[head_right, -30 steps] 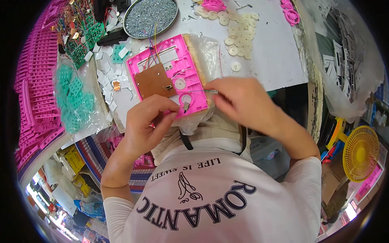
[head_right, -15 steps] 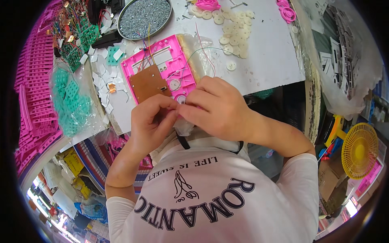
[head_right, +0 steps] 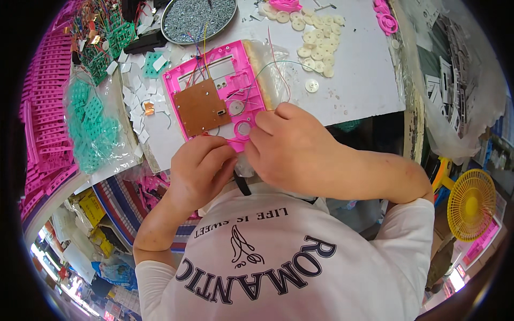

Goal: Assembling small decorative parts and components into a plastic frame using a glue gun.

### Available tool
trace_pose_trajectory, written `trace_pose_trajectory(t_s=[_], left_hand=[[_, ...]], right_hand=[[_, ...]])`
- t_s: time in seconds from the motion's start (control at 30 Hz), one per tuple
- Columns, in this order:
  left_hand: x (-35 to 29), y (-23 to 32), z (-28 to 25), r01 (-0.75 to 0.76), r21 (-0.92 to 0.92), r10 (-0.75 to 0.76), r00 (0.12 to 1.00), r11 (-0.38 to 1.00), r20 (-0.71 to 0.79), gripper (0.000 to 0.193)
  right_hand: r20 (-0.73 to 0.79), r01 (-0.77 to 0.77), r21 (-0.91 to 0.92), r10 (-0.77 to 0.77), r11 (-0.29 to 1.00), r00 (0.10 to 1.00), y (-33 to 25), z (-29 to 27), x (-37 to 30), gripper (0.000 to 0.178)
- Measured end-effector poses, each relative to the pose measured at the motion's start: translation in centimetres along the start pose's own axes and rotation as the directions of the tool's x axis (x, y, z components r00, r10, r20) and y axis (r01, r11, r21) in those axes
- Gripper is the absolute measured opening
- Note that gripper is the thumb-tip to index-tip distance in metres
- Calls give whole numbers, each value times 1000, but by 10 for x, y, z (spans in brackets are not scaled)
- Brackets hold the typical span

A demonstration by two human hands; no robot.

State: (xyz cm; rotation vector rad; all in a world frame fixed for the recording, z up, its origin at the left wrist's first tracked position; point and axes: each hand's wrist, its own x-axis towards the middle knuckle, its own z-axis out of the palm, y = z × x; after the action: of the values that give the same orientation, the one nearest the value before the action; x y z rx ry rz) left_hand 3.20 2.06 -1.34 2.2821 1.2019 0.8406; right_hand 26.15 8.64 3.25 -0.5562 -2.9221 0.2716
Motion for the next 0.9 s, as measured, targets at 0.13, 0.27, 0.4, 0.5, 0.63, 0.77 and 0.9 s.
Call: trace_pose_trajectory(t_s=[0.13, 0.27, 0.4, 0.5, 0.63, 0.77, 0.9], left_hand=[[-1, -4, 2, -6, -3, 6, 1000, 1000, 22, 30], [-5, -8, 3, 5, -16, -5, 999, 1000, 36, 29], [-7, -9, 4, 9, -25, -8, 999, 1000, 43, 29], [-6, -5, 7, 7, 2, -7, 999, 1000, 39, 34], [4, 10, 13, -41, 69, 35, 996, 997, 81, 45], [1, 9, 20, -89, 168, 67, 988, 982, 136, 51], [2, 18, 19, -188, 321, 120, 968, 928, 218, 48]], right_hand=[[77, 9, -38, -6, 999, 997, -2, -2, 11, 11], [11, 6, 151, -8, 988, 1000, 17, 17, 0, 15], [-244, 37, 293, 37, 955, 969, 29, 41, -22, 25], [-254, -24, 317, 109, 948, 961, 26, 48, -30, 22], [-254, -58, 352, 155, 934, 955, 23, 52, -38, 21], [-292, -76, 329, 178, 941, 940, 12, 57, -47, 32], [-155, -168, 153, 191, 974, 969, -16, 49, -59, 50]])
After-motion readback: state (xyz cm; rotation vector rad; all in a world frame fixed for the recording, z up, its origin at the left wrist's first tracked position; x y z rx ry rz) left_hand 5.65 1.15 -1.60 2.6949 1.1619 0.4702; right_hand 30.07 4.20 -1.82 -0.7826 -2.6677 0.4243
